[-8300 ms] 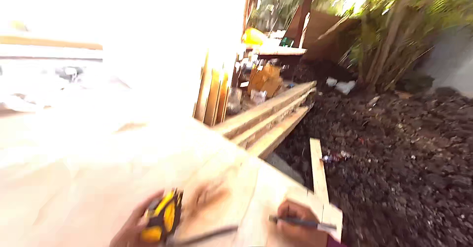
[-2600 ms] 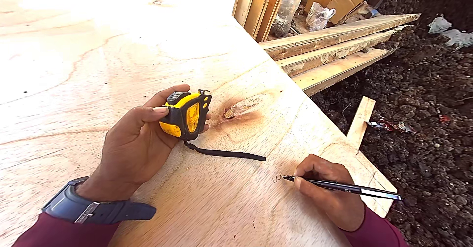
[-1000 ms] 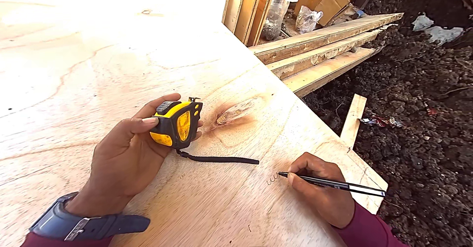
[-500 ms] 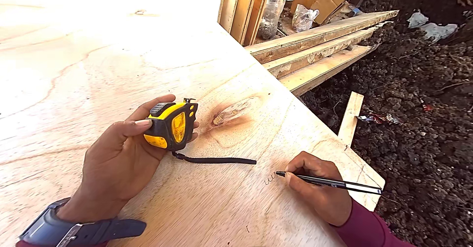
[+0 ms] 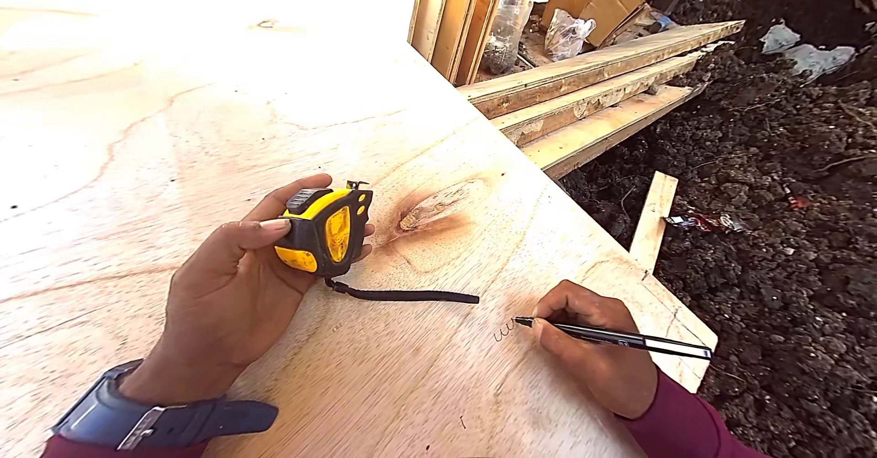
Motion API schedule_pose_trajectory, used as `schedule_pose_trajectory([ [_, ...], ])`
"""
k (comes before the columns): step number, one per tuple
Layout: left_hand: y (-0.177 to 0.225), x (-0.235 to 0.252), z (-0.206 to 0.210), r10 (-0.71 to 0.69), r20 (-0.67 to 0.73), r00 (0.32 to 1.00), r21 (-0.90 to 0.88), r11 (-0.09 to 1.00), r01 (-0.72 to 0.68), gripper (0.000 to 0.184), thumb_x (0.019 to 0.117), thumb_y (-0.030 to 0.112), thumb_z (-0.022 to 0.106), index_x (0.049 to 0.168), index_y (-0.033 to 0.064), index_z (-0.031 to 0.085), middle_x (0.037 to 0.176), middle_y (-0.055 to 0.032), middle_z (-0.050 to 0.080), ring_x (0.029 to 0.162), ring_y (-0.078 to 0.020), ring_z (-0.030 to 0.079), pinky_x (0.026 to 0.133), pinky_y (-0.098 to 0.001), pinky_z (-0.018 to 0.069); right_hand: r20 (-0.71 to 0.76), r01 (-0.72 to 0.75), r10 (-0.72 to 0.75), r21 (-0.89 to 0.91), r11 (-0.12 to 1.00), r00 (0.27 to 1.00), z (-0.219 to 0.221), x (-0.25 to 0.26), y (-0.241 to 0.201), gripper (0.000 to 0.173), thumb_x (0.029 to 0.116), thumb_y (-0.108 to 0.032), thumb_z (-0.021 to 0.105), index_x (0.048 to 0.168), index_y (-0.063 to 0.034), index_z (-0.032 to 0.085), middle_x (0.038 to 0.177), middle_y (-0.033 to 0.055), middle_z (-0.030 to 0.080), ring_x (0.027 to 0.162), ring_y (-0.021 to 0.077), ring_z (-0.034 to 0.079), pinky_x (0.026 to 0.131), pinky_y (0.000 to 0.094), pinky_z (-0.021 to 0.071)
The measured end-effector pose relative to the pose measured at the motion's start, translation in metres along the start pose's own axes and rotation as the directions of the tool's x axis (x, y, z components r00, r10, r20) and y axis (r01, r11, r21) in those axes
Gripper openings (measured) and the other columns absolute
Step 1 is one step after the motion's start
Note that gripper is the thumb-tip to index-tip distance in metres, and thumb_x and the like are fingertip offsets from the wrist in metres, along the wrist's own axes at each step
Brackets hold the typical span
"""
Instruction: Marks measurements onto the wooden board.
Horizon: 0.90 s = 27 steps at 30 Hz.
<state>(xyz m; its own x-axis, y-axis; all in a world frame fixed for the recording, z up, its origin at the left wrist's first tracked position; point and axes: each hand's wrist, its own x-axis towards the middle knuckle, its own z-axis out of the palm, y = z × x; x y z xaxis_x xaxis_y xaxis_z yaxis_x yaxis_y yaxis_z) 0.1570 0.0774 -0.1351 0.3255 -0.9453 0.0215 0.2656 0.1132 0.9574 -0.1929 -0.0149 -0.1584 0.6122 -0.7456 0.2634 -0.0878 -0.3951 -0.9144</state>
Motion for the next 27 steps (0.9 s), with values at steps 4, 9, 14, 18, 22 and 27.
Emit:
schedule_pose_trajectory([
  [4,-0.0002,-0.0004,-0.0002,0.000,-0.004,1.000,-0.001,1.000,0.000,0.055,0.0981,0.034,0.036,0.150,0.0187,0.048,0.137,-0.0151,0.059,0.121,-0.0301,0.063,0.096,-0.0494,0.0557,0.003,-0.001,0.000,0.006,1.000,1.000,0.0000,0.0001,0.0003,0.002,0.0899,-0.009,0.069,0.091,-0.0073,0.070,0.073,-0.0002,0.066,0.061,0.0062,0.062,0.053,0.0200,0.0534],
  [9,0.0001,-0.0002,0.0006,0.005,-0.007,1.000,-0.008,1.000,-0.005,0.054,0.0988,0.032,0.036,0.149,0.0177,0.048,0.136,-0.0155,0.060,0.119,-0.0301,0.063,0.094,-0.0493,0.0564,0.002,0.002,-0.002,-0.006,1.000,1.000,0.0001,0.0006,0.0001,0.002,0.0897,-0.010,0.069,0.090,-0.0082,0.070,0.073,-0.0008,0.066,0.060,0.0055,0.061,0.053,0.0196,0.0530],
  [14,0.0007,-0.0001,0.0019,0.007,-0.014,1.000,0.003,1.000,-0.007,0.053,0.0988,0.032,0.035,0.148,0.0176,0.050,0.134,-0.0141,0.061,0.117,-0.0286,0.064,0.094,-0.0472,0.0565,0.011,-0.004,0.004,-0.017,1.000,1.000,-0.0019,0.0015,-0.0009,0.002,0.0898,-0.010,0.069,0.091,-0.0084,0.071,0.073,-0.0008,0.067,0.061,0.0058,0.062,0.053,0.0199,0.0536],
  [18,0.0003,0.0000,0.0017,0.013,-0.011,1.000,0.015,1.000,-0.013,0.054,0.0994,0.033,0.035,0.149,0.0169,0.048,0.134,-0.0146,0.060,0.118,-0.0288,0.064,0.095,-0.0480,0.0561,0.038,-0.017,0.018,-0.024,1.000,0.999,-0.0045,0.0033,-0.0012,0.002,0.0901,-0.011,0.070,0.091,-0.0090,0.071,0.072,-0.0006,0.066,0.060,0.0063,0.062,0.052,0.0200,0.0528],
  [22,0.0008,-0.0001,0.0016,0.013,-0.002,1.000,0.013,1.000,-0.013,0.053,0.0996,0.032,0.034,0.148,0.0173,0.049,0.134,-0.0149,0.061,0.117,-0.0288,0.064,0.094,-0.0478,0.0565,0.070,-0.003,0.004,-0.019,1.000,0.998,-0.0070,0.0056,-0.0008,0.002,0.0901,-0.010,0.070,0.092,-0.0088,0.070,0.072,-0.0010,0.066,0.060,0.0057,0.062,0.053,0.0196,0.0530],
  [27,-0.0007,0.0002,0.0000,0.015,-0.002,1.000,0.004,1.000,-0.015,0.054,0.0988,0.032,0.035,0.149,0.0173,0.049,0.135,-0.0148,0.060,0.119,-0.0296,0.064,0.094,-0.0484,0.0564,0.081,-0.007,0.007,-0.007,1.000,0.997,-0.0074,0.0062,-0.0012,0.001,0.0902,-0.009,0.069,0.092,-0.0090,0.069,0.071,-0.0014,0.065,0.059,0.0053,0.060,0.052,0.0193,0.0513],
])
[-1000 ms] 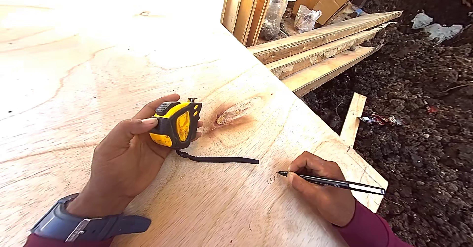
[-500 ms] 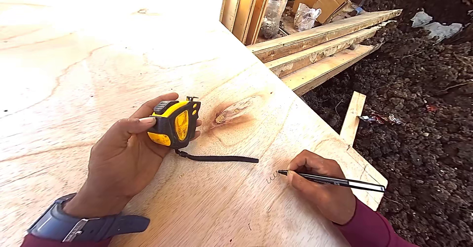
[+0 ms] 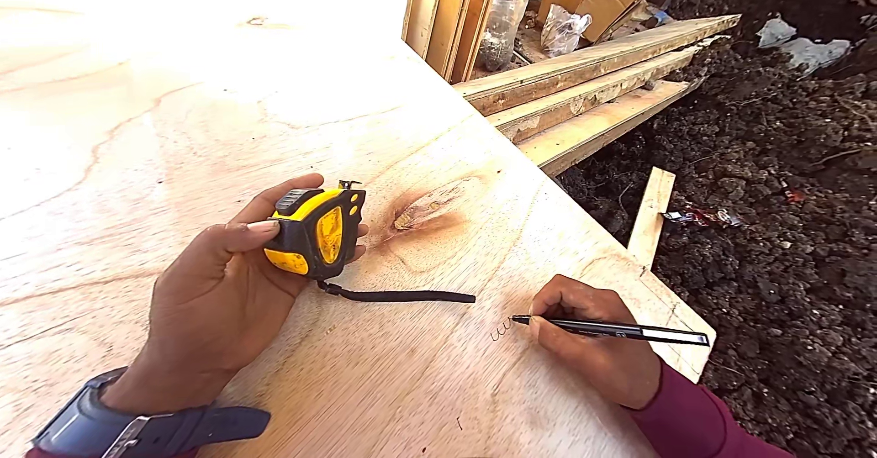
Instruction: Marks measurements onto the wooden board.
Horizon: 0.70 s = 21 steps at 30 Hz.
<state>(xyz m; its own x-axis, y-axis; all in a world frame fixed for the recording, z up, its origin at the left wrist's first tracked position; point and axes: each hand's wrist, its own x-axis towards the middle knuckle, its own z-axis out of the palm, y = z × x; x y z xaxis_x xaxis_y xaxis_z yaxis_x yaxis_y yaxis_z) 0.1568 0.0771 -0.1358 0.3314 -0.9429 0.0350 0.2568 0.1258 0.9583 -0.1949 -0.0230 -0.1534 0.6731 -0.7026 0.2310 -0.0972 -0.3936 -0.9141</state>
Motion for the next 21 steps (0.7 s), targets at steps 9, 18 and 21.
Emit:
schedule_pose_trajectory([
  [9,0.0005,-0.0003,0.0007,-0.003,-0.010,1.000,0.006,1.000,0.003,0.053,0.0995,0.032,0.034,0.149,0.0170,0.049,0.136,-0.0152,0.059,0.119,-0.0299,0.063,0.094,-0.0487,0.0568,-0.006,-0.008,0.008,0.011,1.000,1.000,0.0004,0.0008,-0.0005,0.001,0.0894,-0.009,0.070,0.090,-0.0091,0.069,0.069,-0.0014,0.064,0.058,0.0048,0.059,0.051,0.0189,0.0503],
  [18,-0.0002,0.0000,0.0002,0.002,-0.002,1.000,0.013,1.000,-0.002,0.053,0.0992,0.033,0.034,0.148,0.0176,0.049,0.137,-0.0148,0.059,0.120,-0.0297,0.063,0.093,-0.0487,0.0571,-0.011,-0.010,0.010,0.005,1.000,1.000,0.0006,0.0005,-0.0005,0.002,0.0889,-0.009,0.070,0.090,-0.0099,0.069,0.070,-0.0013,0.064,0.058,0.0051,0.060,0.051,0.0191,0.0509],
  [21,0.0001,-0.0002,0.0002,-0.004,0.004,1.000,-0.004,1.000,0.004,0.054,0.0995,0.033,0.035,0.149,0.0167,0.048,0.138,-0.0159,0.058,0.121,-0.0312,0.062,0.095,-0.0497,0.0562,-0.012,-0.010,0.010,0.007,1.000,1.000,0.0012,0.0002,-0.0005,0.002,0.0891,-0.009,0.069,0.090,-0.0100,0.068,0.069,-0.0015,0.064,0.057,0.0048,0.059,0.051,0.0189,0.0505],
])
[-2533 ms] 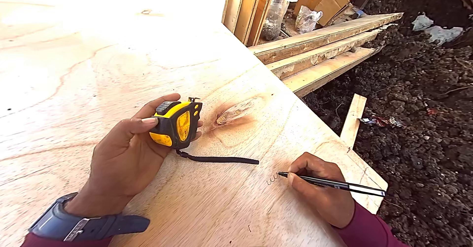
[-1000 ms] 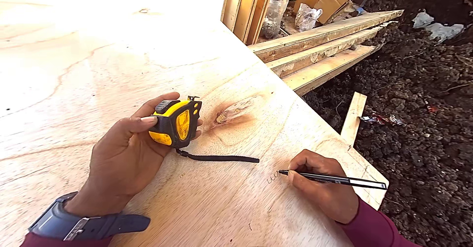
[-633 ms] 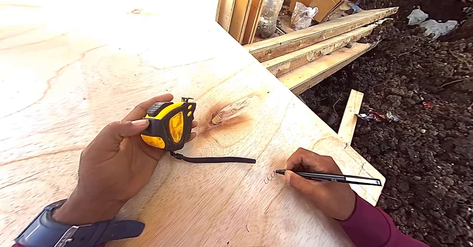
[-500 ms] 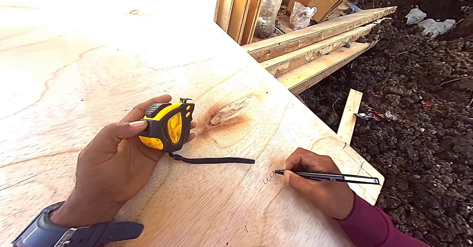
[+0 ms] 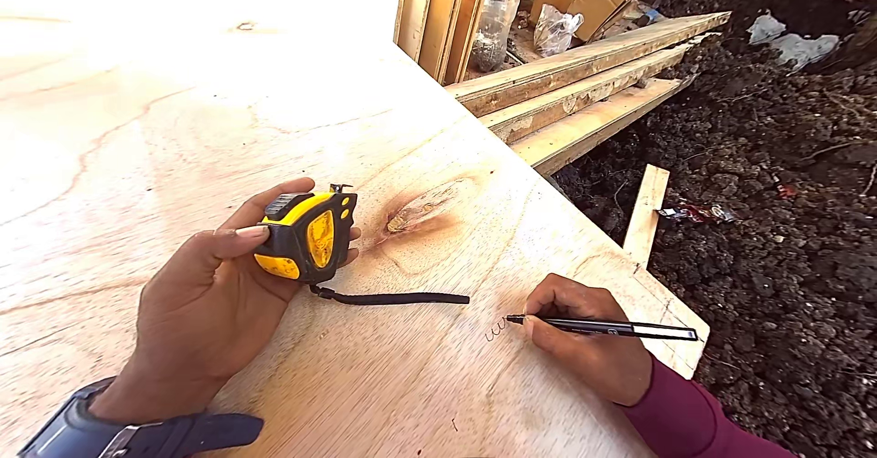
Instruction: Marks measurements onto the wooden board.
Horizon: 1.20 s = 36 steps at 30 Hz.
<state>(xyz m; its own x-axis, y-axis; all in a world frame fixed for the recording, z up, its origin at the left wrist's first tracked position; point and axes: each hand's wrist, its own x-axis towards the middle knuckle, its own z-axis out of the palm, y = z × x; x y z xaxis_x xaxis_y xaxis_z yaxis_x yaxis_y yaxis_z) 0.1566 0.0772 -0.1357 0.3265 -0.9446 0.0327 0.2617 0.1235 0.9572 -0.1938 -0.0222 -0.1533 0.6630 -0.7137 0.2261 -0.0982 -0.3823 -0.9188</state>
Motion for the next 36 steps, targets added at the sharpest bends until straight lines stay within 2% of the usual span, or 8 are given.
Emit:
schedule_pose_trajectory([
  [15,-0.001,0.000,-0.002,0.008,-0.001,1.000,0.029,1.000,-0.008,0.054,0.0992,0.033,0.034,0.149,0.0175,0.048,0.137,-0.0150,0.059,0.120,-0.0302,0.063,0.095,-0.0503,0.0561,0.008,0.003,-0.003,0.021,1.000,1.000,-0.001,0.000,0.001,0.002,0.0890,-0.008,0.070,0.090,-0.0095,0.068,0.070,-0.0010,0.064,0.058,0.0056,0.060,0.051,0.0194,0.0516],
  [19,-0.001,0.000,-0.002,0.009,0.005,1.000,0.018,1.000,-0.009,0.054,0.0994,0.033,0.034,0.149,0.0171,0.048,0.138,-0.0150,0.058,0.120,-0.0300,0.063,0.094,-0.0486,0.0567,-0.070,-0.059,0.073,0.189,0.980,0.995,-0.007,0.002,0.001,0.006,0.0927,-0.014,0.067,0.092,-0.0084,0.069,0.070,0.0065,0.065,0.053,0.0084,0.057,0.046,0.0199,0.0468],
  [22,-0.003,0.001,-0.004,0.019,0.009,1.000,0.018,1.000,-0.019,0.054,0.0994,0.034,0.035,0.149,0.0169,0.048,0.138,-0.0150,0.059,0.120,-0.0296,0.063,0.094,-0.0483,0.0567,-0.096,-0.093,0.136,0.361,0.928,0.986,-0.011,0.005,0.004,0.006,0.0929,-0.013,0.069,0.094,-0.0075,0.070,0.072,0.0110,0.067,0.053,0.0086,0.061,0.048,0.0183,0.0499],
  [24,-0.003,0.001,-0.003,0.018,0.004,1.000,0.020,1.000,-0.018,0.054,0.0992,0.033,0.034,0.149,0.0172,0.048,0.137,-0.0144,0.059,0.120,-0.0286,0.063,0.094,-0.0476,0.0569,-0.081,-0.108,0.153,0.403,0.909,0.985,-0.013,0.005,0.005,0.006,0.0926,-0.012,0.070,0.095,-0.0067,0.070,0.072,0.0119,0.067,0.054,0.0087,0.061,0.048,0.0182,0.0504],
  [32,-0.004,0.001,-0.004,0.019,0.004,1.000,0.036,0.999,-0.019,0.055,0.0990,0.034,0.033,0.149,0.0179,0.048,0.138,-0.0143,0.059,0.120,-0.0287,0.063,0.094,-0.0475,0.0571,0.009,-0.110,0.111,0.216,0.970,0.994,-0.010,0.003,0.000,0.005,0.0893,-0.010,0.069,0.094,-0.0076,0.070,0.071,0.0070,0.064,0.055,0.0098,0.058,0.049,0.0210,0.0478],
  [36,-0.004,0.001,-0.005,0.029,0.017,0.999,0.033,0.999,-0.030,0.054,0.1001,0.033,0.033,0.150,0.0164,0.047,0.138,-0.0153,0.059,0.119,-0.0294,0.064,0.093,-0.0471,0.0577,0.033,-0.077,0.073,0.158,0.984,0.997,-0.007,0.001,0.001,0.005,0.0877,-0.008,0.070,0.093,-0.0079,0.070,0.072,0.0041,0.065,0.059,0.0087,0.060,0.053,0.0207,0.0505],
])
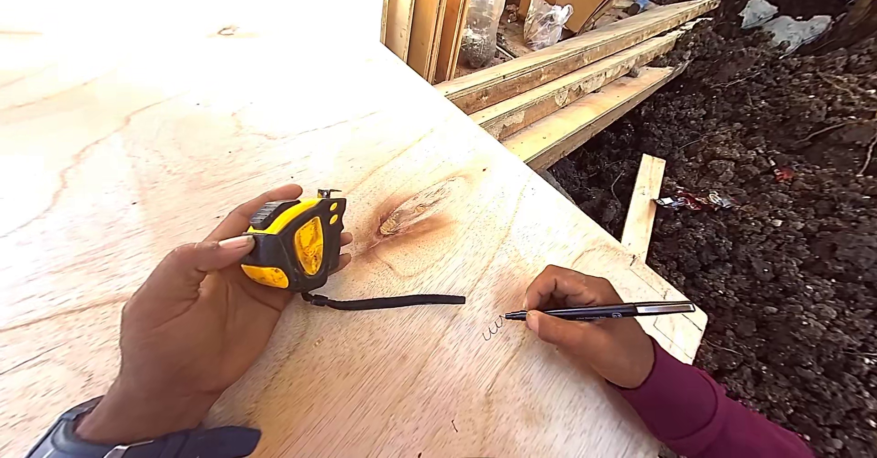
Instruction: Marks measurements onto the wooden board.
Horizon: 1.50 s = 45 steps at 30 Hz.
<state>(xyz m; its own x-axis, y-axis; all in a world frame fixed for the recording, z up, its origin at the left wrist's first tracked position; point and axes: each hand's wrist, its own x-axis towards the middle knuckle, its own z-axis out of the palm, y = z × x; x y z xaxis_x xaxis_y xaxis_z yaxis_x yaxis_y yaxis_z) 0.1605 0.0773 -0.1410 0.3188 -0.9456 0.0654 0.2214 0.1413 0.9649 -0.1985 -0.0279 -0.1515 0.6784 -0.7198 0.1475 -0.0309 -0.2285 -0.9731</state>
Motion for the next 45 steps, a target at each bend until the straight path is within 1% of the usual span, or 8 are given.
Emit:
schedule_pose_trajectory([
  [2,-0.0002,0.0000,0.0000,-0.002,0.001,1.000,0.000,1.000,0.002,0.055,0.0999,0.033,0.033,0.150,0.0165,0.047,0.137,-0.0149,0.059,0.119,-0.0292,0.064,0.094,-0.0471,0.0573,0.006,0.006,-0.006,-0.009,1.000,1.000,0.0003,0.0001,0.0002,0.005,0.0873,-0.006,0.069,0.092,-0.0081,0.070,0.072,0.0039,0.065,0.059,0.0086,0.061,0.053,0.0210,0.0517],
  [6,0.0008,0.0002,0.0008,-0.005,-0.001,1.000,-0.001,1.000,0.005,0.054,0.0995,0.033,0.033,0.149,0.0165,0.048,0.137,-0.0151,0.059,0.119,-0.0293,0.064,0.094,-0.0467,0.0574,0.000,0.001,-0.001,-0.021,1.000,1.000,0.0000,-0.0001,0.0002,0.005,0.0869,-0.007,0.070,0.092,-0.0084,0.070,0.072,0.0040,0.065,0.059,0.0090,0.060,0.052,0.0213,0.0511],
  [11,0.0009,-0.0001,0.0011,-0.015,-0.014,1.000,0.004,1.000,0.015,0.054,0.0989,0.033,0.034,0.149,0.0176,0.048,0.136,-0.0140,0.060,0.118,-0.0284,0.064,0.093,-0.0470,0.0571,0.018,0.009,-0.008,-0.030,1.000,1.000,-0.0001,0.0001,-0.0004,0.004,0.0875,-0.008,0.070,0.091,-0.0081,0.070,0.073,0.0035,0.066,0.061,0.0090,0.062,0.054,0.0218,0.0533],
  [19,0.0009,0.0001,0.0004,-0.009,-0.004,1.000,0.002,1.000,0.009,0.055,0.0993,0.033,0.033,0.149,0.0166,0.047,0.137,-0.0154,0.059,0.119,-0.0291,0.064,0.094,-0.0462,0.0569,0.007,0.017,-0.017,-0.021,1.000,1.000,0.0001,0.0001,0.0005,0.005,0.0870,-0.006,0.070,0.091,-0.0080,0.070,0.073,0.0036,0.067,0.060,0.0083,0.061,0.053,0.0208,0.0522],
  [23,0.0005,-0.0001,0.0013,-0.003,-0.012,1.000,-0.002,1.000,0.003,0.054,0.0994,0.034,0.035,0.149,0.0174,0.049,0.136,-0.0134,0.060,0.118,-0.0275,0.064,0.093,-0.0460,0.0576,-0.012,0.009,-0.009,0.006,1.000,1.000,-0.0011,0.0003,0.0003,0.005,0.0877,-0.008,0.070,0.093,-0.0071,0.070,0.073,0.0050,0.064,0.059,0.0091,0.059,0.052,0.0208,0.0497],
  [26,0.0017,-0.0003,0.0035,-0.007,-0.012,1.000,-0.005,1.000,0.007,0.053,0.0990,0.033,0.035,0.147,0.0175,0.050,0.137,-0.0133,0.060,0.119,-0.0276,0.064,0.093,-0.0463,0.0578,-0.006,0.005,-0.005,0.002,1.000,1.000,-0.0008,0.0003,0.0003,0.006,0.0874,-0.007,0.070,0.093,-0.0072,0.070,0.072,0.0046,0.064,0.059,0.0088,0.059,0.052,0.0204,0.0497],
  [35,0.0009,-0.0005,0.0013,-0.009,-0.002,1.000,0.002,1.000,0.009,0.054,0.0994,0.034,0.033,0.149,0.0177,0.048,0.137,-0.0143,0.060,0.120,-0.0297,0.064,0.093,-0.0474,0.0575,0.008,0.003,-0.003,-0.033,0.999,1.000,0.0007,-0.0002,-0.0010,0.006,0.0863,-0.007,0.070,0.092,-0.0084,0.070,0.073,0.0038,0.066,0.060,0.0094,0.062,0.053,0.0217,0.0529],
  [45,0.0009,-0.0008,0.0008,-0.005,0.001,1.000,0.004,1.000,0.005,0.054,0.0996,0.034,0.033,0.149,0.0184,0.048,0.136,-0.0132,0.060,0.119,-0.0278,0.063,0.094,-0.0475,0.0570,0.004,0.014,-0.013,-0.042,0.999,1.000,-0.0001,0.0003,-0.0010,0.007,0.0858,-0.007,0.071,0.092,-0.0085,0.070,0.073,0.0036,0.066,0.060,0.0096,0.062,0.053,0.0223,0.0533],
])
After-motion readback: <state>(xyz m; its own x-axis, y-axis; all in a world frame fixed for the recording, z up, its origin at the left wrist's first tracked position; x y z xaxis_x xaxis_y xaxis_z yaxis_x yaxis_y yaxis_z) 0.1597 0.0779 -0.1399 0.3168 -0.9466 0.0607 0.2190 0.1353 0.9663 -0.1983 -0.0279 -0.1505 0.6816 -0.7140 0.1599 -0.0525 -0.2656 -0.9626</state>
